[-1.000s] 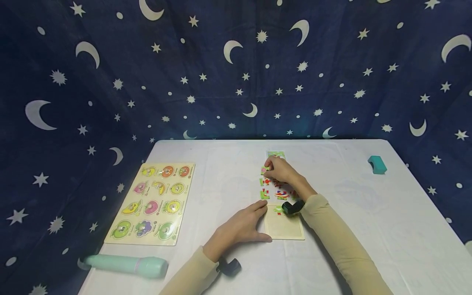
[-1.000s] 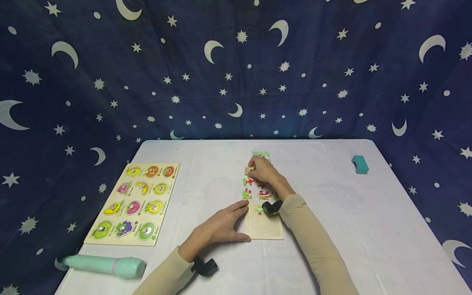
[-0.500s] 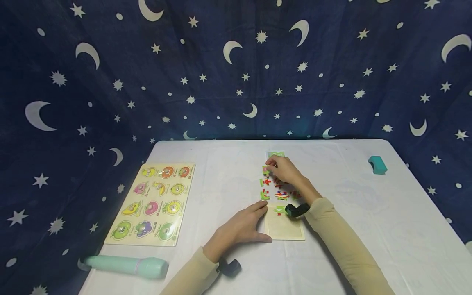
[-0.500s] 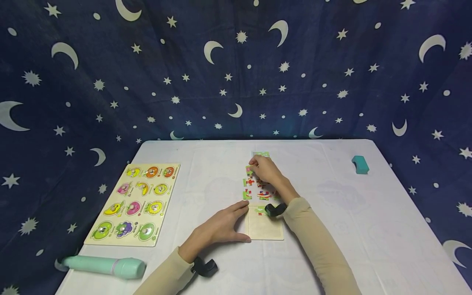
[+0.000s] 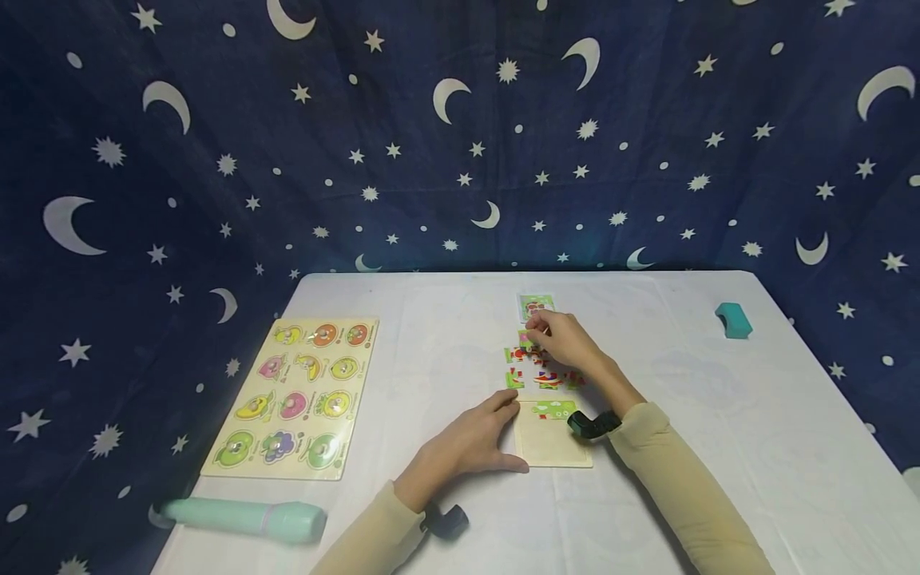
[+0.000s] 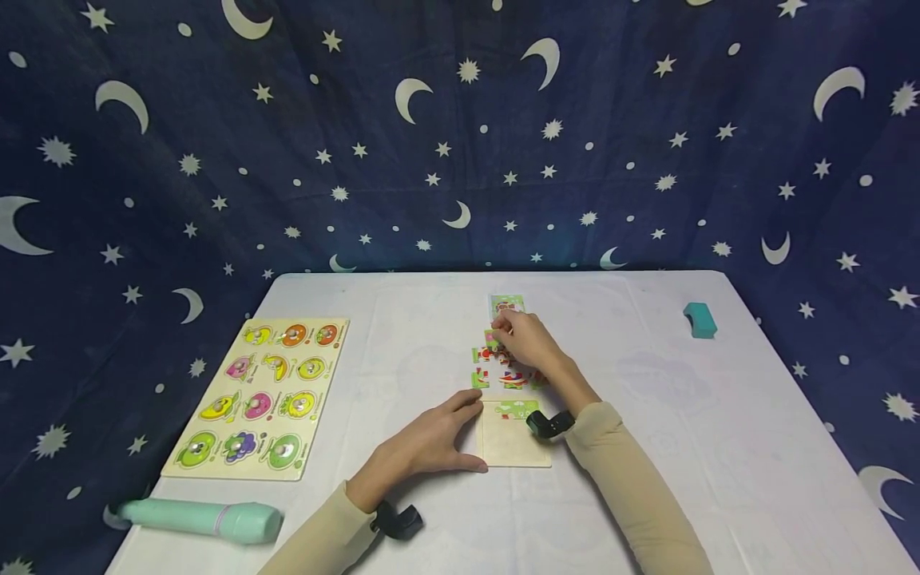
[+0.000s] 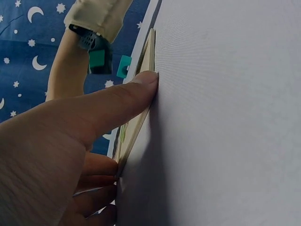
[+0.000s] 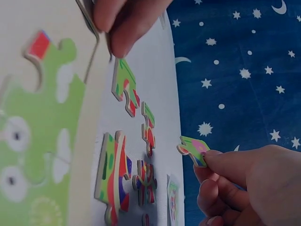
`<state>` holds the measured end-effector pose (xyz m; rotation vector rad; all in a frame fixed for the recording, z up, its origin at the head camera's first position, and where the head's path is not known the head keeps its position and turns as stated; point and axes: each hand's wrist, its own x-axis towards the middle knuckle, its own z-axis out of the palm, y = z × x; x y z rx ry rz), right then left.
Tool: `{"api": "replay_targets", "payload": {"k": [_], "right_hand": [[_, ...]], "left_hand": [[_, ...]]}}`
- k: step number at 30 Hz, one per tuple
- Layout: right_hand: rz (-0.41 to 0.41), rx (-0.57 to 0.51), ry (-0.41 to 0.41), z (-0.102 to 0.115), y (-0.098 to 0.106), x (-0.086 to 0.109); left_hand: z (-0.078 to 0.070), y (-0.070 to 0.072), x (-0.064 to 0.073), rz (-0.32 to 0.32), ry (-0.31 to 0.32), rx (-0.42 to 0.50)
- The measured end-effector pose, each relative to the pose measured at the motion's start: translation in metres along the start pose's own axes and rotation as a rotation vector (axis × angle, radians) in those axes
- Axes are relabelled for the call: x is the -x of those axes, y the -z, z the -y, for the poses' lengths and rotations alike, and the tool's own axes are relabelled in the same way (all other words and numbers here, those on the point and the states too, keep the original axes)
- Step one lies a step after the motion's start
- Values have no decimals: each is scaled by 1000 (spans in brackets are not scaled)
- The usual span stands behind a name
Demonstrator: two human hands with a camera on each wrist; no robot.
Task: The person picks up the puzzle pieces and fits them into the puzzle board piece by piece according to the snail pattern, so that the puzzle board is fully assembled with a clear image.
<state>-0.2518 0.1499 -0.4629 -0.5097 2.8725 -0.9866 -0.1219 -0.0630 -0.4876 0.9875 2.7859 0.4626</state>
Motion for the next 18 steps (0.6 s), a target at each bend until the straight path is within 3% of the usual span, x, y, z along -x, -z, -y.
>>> {"api": "replay_targets", "payload": {"k": [10,18], "right_hand": [[33,-21,-14,4,2,24],[40,-30,52,11,1,38]], "left_hand": [[1,0,1,5,15,6],[1,-1,0,0,9,-4]]}}
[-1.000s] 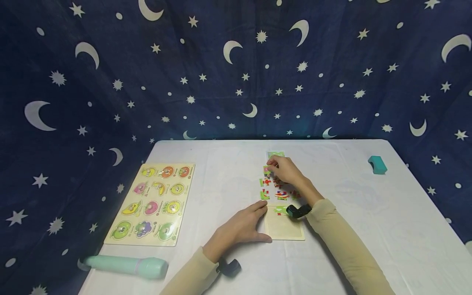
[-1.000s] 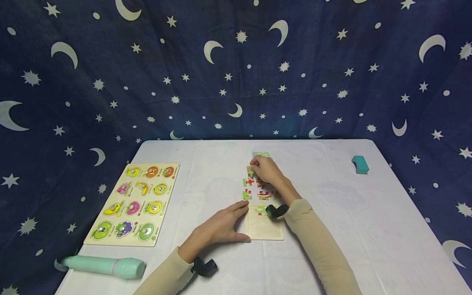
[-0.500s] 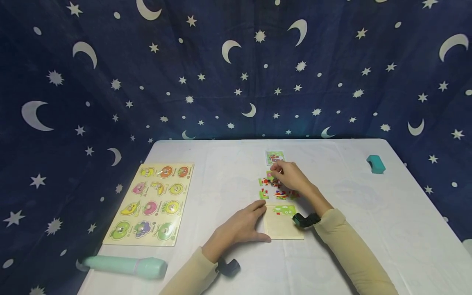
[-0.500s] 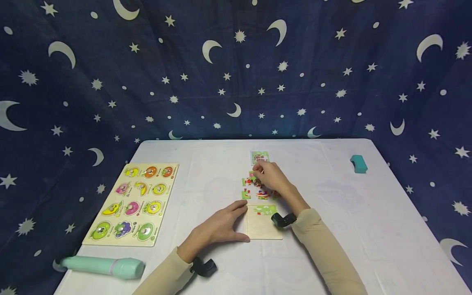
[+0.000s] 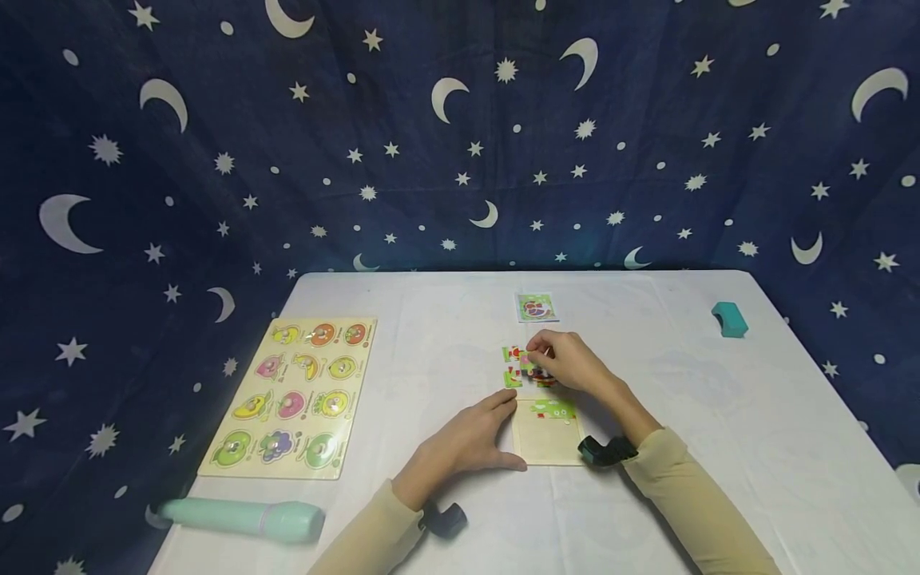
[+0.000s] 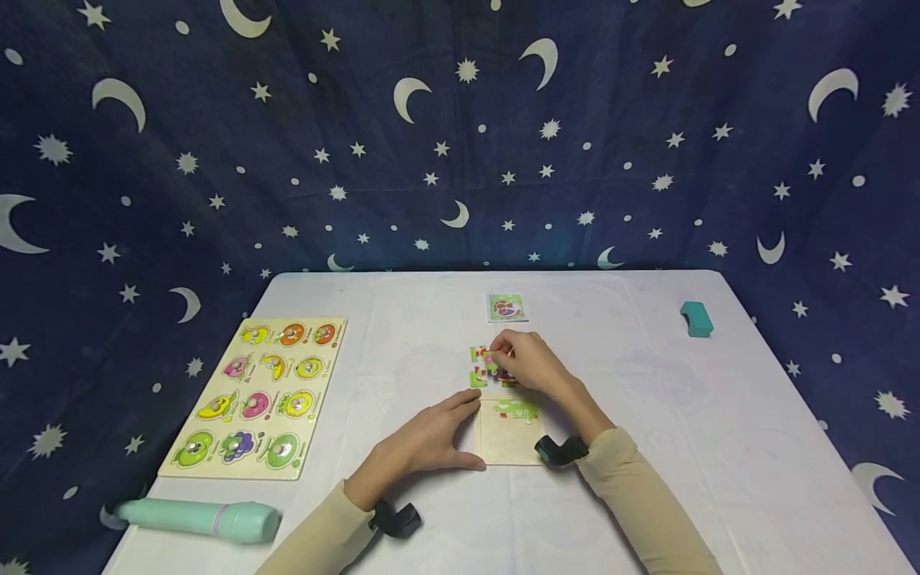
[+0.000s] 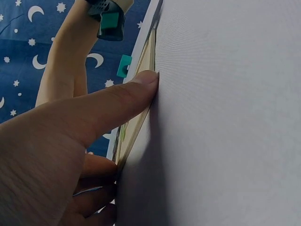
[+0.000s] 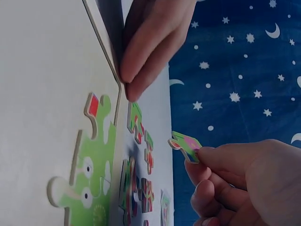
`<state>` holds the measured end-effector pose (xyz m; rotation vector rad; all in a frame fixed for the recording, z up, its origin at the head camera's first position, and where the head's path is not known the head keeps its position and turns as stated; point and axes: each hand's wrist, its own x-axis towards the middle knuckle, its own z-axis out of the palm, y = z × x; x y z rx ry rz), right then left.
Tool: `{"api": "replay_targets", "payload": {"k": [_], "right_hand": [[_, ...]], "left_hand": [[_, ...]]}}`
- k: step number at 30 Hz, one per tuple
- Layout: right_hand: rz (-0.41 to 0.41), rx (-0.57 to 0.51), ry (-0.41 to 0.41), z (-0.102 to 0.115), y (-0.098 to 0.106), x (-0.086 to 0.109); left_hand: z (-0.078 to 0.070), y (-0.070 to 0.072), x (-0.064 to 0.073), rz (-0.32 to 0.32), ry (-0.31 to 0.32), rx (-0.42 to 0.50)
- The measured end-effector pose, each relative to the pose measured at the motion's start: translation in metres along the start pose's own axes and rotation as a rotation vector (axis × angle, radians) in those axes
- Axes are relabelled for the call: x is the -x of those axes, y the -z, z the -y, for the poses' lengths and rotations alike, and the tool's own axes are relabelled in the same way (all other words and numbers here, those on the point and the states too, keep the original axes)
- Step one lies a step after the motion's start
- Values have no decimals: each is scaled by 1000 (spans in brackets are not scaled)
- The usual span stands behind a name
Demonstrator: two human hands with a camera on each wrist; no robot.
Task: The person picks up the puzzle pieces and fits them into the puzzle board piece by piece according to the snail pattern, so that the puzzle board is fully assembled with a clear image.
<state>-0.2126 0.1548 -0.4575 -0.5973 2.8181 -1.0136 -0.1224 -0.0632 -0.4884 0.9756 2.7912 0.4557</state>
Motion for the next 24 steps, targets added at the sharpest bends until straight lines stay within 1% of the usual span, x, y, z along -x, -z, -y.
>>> {"api": "replay_targets", "payload": {"k": [6,12,18,24], "right_hand": [[12,7,21,2,-4,8],[24,8,62,2,-11,16],[44,-12,69,2,-20,25],[74,-36,59,1,-28,33]], "left_hand": [[0,-1,0,-9,-6,1],[1,1,0,-6,-10,-1],[1,2,0,-2,-13,6],[1,2,1,-2,-15,17]]}}
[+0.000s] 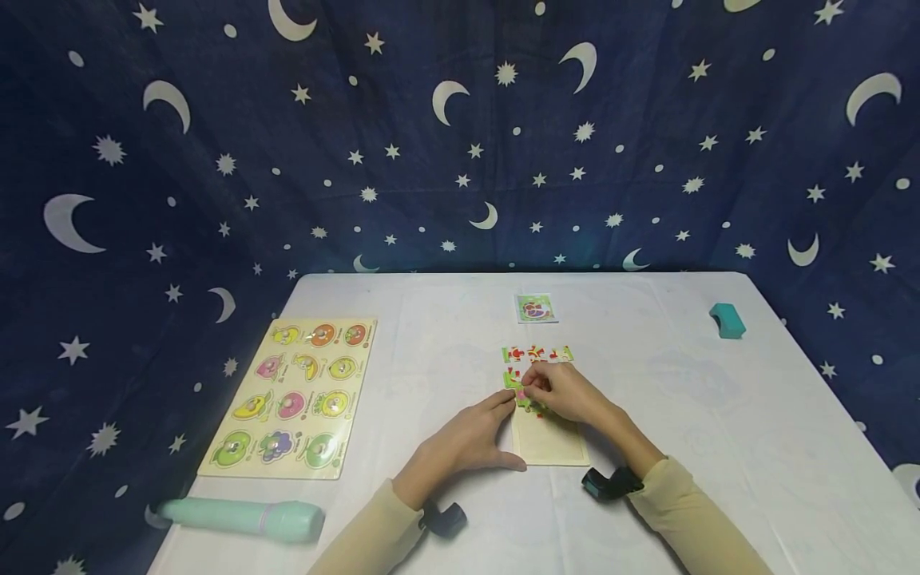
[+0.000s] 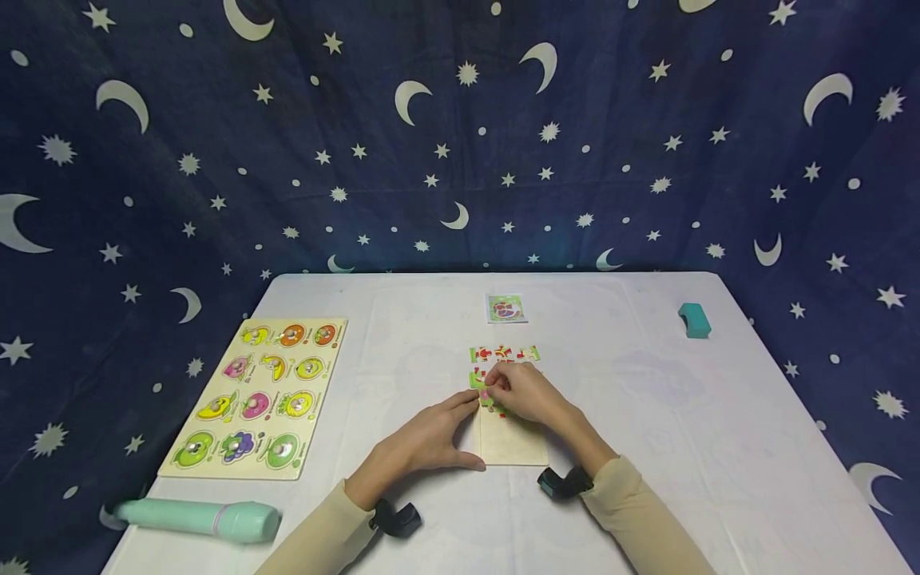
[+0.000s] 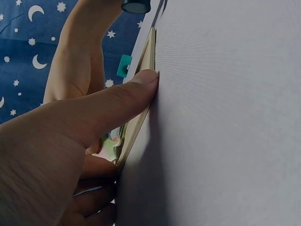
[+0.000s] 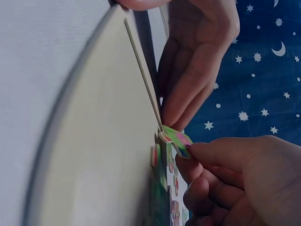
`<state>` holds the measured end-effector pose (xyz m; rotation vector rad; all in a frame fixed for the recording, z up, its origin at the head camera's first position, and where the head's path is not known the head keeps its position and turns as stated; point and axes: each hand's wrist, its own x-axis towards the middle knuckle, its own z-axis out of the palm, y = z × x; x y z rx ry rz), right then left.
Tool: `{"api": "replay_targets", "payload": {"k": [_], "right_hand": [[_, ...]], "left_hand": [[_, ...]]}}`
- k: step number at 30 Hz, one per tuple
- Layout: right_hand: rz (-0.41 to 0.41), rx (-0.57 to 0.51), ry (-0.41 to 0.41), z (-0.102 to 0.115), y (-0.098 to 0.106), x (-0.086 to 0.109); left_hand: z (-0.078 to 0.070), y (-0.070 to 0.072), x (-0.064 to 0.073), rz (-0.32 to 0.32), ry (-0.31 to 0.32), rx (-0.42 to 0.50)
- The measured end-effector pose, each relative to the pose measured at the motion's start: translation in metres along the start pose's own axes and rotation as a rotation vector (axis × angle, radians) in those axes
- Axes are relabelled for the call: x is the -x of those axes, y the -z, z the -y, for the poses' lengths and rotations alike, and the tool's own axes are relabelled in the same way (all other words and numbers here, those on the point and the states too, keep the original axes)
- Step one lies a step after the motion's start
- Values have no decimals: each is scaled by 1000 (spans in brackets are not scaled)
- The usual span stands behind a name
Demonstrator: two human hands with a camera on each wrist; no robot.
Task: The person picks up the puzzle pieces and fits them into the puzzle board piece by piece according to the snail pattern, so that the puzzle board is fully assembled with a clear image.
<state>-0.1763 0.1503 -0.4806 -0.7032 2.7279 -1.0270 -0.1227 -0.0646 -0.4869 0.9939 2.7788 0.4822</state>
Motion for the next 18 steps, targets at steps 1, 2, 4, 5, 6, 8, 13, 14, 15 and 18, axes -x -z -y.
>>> {"api": "replay_targets", "payload": {"k": [1,2,4,5,6,8,13,14,15,18], "right_hand": [[6,-1,-1,0,-1,1],[10,-2,2,0,-2,2],[21,0,8,-1,-3,4],[27,0,11,-1,-3,5],[31,3,16,-1,-3,6],[40,9,26,-3,-4,7],[38,46,35,-3,-4,8],[36,55,34,-3,-4,8],[34,64,32,-3,-4,9],[35,85,23,-3,-3,10]], "left_hand": [[0,0,0,2,2,5],[0,0,0,3,4,10],[0,0,0,7,9,20],[0,0,0,9,11,24],[0,0,0,10,13,27],[0,0,0,9,15,29],[1,-1,-1,4,16,25],[1,-1,-1,5,16,25],[1,-1,-1,4,16,26],[1,-2,-1,4,12,27]]}}
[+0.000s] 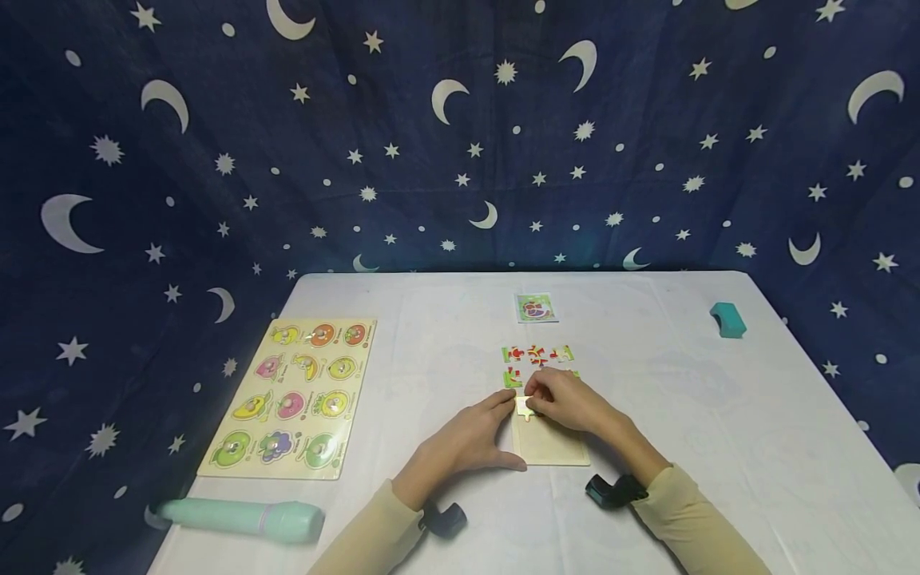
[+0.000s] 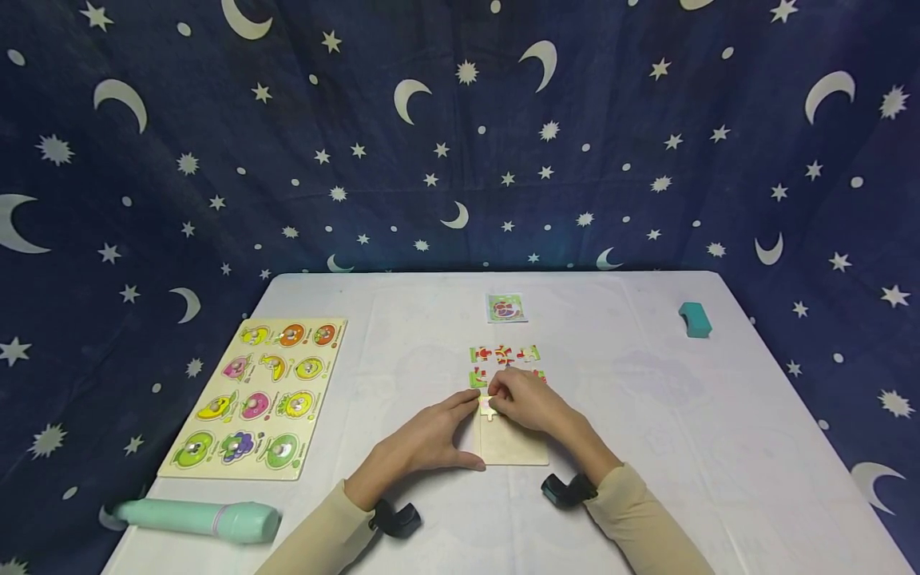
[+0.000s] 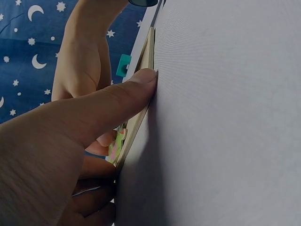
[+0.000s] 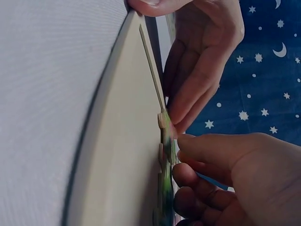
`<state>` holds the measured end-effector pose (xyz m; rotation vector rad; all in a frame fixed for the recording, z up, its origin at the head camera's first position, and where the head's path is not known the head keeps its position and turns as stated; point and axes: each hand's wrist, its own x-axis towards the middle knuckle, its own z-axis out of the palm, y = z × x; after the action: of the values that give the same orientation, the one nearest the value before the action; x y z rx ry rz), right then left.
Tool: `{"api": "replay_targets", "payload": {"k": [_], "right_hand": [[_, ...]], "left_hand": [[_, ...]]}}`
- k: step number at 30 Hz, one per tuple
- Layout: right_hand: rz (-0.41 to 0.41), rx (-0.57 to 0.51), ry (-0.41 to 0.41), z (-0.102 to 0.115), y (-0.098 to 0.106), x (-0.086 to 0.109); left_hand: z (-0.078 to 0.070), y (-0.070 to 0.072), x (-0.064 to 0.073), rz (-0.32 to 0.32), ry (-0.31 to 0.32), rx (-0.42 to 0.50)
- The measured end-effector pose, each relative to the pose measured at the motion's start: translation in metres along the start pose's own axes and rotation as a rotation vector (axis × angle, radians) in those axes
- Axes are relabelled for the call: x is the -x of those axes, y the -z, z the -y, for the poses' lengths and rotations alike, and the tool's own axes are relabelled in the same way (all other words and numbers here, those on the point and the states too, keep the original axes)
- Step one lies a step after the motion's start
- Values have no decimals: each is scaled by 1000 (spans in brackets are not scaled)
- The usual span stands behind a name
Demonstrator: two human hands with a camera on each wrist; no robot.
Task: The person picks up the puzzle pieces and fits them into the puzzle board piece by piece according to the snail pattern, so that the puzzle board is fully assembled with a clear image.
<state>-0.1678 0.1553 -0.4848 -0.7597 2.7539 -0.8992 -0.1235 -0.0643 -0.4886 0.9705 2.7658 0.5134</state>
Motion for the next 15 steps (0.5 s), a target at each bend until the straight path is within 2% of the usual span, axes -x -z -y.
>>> {"api": "replay_targets", "payload": {"k": [8,15], "right_hand": [[43,63,35,-3,4,4],[62,60,54,-2,4,5]], "left_hand": [[1,-1,0,-4,-7,-22],[1,0,1,-11,-9,-17]]}}
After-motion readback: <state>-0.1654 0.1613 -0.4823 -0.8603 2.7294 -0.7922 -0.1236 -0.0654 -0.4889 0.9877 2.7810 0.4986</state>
